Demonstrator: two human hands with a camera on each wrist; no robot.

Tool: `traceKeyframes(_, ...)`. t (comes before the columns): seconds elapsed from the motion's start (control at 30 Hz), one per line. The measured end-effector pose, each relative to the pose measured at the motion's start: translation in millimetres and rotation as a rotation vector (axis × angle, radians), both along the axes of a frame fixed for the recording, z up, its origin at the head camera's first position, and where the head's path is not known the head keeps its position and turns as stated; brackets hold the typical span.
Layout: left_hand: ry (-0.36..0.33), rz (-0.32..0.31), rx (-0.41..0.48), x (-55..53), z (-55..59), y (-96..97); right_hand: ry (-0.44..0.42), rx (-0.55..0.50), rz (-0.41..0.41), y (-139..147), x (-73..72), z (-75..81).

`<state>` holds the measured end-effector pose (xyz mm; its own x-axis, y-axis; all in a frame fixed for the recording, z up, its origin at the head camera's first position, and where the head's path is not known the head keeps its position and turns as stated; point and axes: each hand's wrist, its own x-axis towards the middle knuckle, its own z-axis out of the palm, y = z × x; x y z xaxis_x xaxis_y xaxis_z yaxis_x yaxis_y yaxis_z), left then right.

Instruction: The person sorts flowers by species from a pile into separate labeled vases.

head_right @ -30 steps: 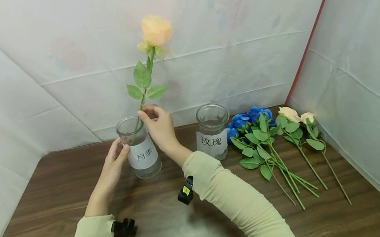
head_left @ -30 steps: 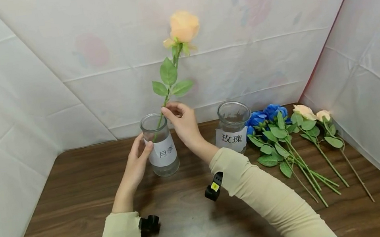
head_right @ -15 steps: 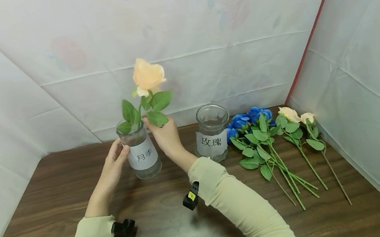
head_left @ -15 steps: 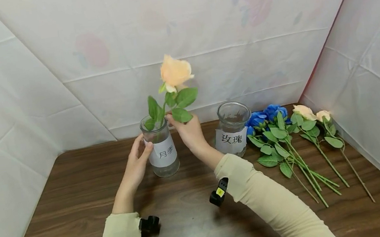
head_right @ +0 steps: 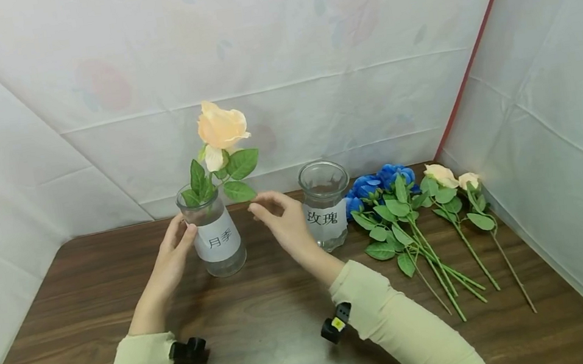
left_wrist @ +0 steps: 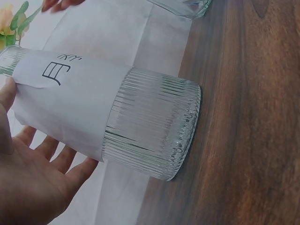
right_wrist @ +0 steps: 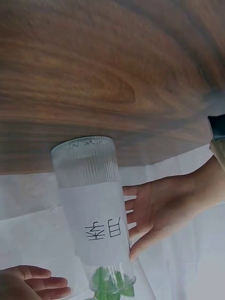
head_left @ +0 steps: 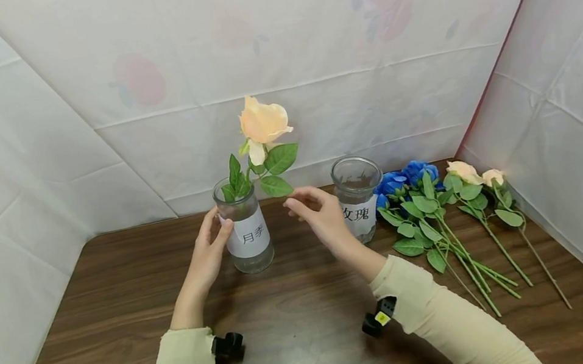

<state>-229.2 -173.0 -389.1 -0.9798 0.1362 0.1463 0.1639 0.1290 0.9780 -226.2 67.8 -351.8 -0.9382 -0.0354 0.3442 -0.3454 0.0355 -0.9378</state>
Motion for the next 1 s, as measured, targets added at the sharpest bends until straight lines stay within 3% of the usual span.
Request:
traceKeyframes(0.2, -0.001, -0.001, 0.001, 0.5, -0.4, -0.3, 0.014, 0.046, 0.016, 30, 19.3, -2.6)
traceKeyframes(0.6, -0.005, 0.003, -0.013, 0.3, 0.5, 0.2, -0.018, 0.145, -0.058, 93, 48.1, -7.5)
traceKeyframes(1.0, -0.001, -0.003, -0.001, 0.1, -0.1, 0.0, -0.046, 0.238, -0.2, 172, 65.5, -19.5)
